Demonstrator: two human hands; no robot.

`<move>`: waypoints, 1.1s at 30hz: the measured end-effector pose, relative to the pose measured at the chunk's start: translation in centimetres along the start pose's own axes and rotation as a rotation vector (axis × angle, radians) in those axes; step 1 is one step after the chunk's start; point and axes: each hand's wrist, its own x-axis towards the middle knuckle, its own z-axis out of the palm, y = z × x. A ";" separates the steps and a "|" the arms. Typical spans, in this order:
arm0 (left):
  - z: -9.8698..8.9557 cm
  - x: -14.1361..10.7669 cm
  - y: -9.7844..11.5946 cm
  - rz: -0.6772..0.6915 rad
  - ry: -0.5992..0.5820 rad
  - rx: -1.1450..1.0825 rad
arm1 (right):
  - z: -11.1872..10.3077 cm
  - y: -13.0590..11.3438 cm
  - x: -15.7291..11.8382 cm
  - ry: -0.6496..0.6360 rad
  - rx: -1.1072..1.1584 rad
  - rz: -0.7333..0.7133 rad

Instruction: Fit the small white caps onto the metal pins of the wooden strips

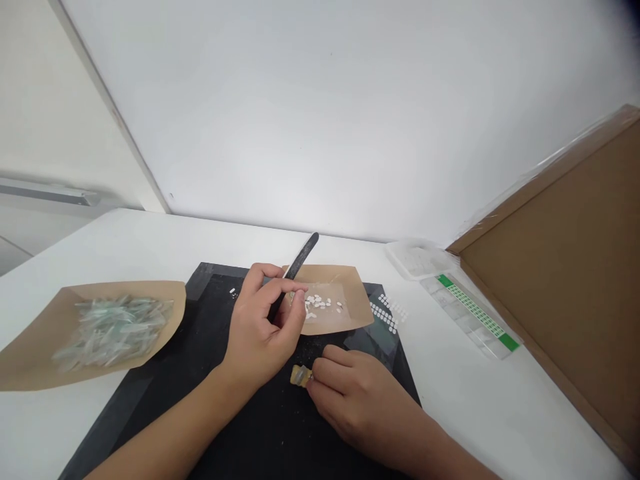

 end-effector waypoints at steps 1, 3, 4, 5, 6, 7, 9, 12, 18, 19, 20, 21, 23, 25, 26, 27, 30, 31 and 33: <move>0.0 0.0 0.0 0.005 -0.001 -0.003 | 0.0 -0.1 0.1 0.000 -0.003 -0.001; 0.0 0.0 0.0 0.010 -0.004 -0.004 | 0.0 -0.2 0.2 0.003 -0.011 -0.005; 0.0 0.0 0.0 0.012 -0.005 -0.002 | 0.0 -0.2 0.2 0.007 -0.018 -0.008; 0.0 0.0 0.0 0.012 -0.007 0.001 | 0.0 -0.3 0.3 0.009 -0.026 -0.012; 0.1 0.0 0.0 0.011 -0.007 0.003 | 0.0 -0.3 0.3 0.009 -0.034 -0.016; 0.1 0.0 0.0 0.012 -0.006 0.004 | 0.0 -0.3 0.3 0.008 -0.040 -0.021; 0.1 0.0 -0.1 0.008 -0.006 0.002 | -0.1 -0.4 0.3 0.005 -0.046 -0.026; 0.2 0.0 -0.2 0.005 -0.008 -0.007 | -0.1 -0.4 0.3 0.010 -0.047 -0.023; 0.1 0.0 -0.2 -0.011 -0.003 -0.017 | -0.1 -0.4 0.1 0.007 -0.051 0.002; 0.1 0.0 -0.2 -0.011 -0.007 -0.018 | -0.1 -0.4 0.0 0.007 -0.050 0.009; 0.0 0.0 -0.2 -0.014 -0.011 -0.020 | -0.1 -0.5 0.0 0.009 -0.050 0.014; 0.0 0.0 -0.1 -0.020 -0.014 -0.022 | 0.0 -0.5 -0.1 0.015 -0.050 0.018; 0.0 0.1 -0.2 -0.027 -0.016 -0.024 | 0.1 -0.5 -0.2 0.030 -0.053 0.026; 0.0 0.1 -0.2 -0.022 -0.014 -0.020 | 0.2 -0.5 -0.3 0.046 -0.060 0.032; 0.0 0.2 -0.2 -0.012 -0.009 -0.015 | 0.2 -0.5 -0.3 0.054 -0.068 0.033; 0.0 0.2 -0.2 -0.001 -0.006 -0.010 | 0.3 -0.4 -0.3 0.062 -0.078 0.032; 0.0 0.2 -0.2 0.004 -0.003 -0.001 | 0.3 -0.2 -0.3 0.083 -0.102 0.020; 0.0 0.2 -0.2 -0.004 -0.004 -0.004 | 0.2 -0.1 -0.4 0.090 -0.103 0.016; 0.1 0.2 -0.2 -0.026 -0.011 -0.019 | 0.2 0.0 -0.4 0.101 -0.102 0.012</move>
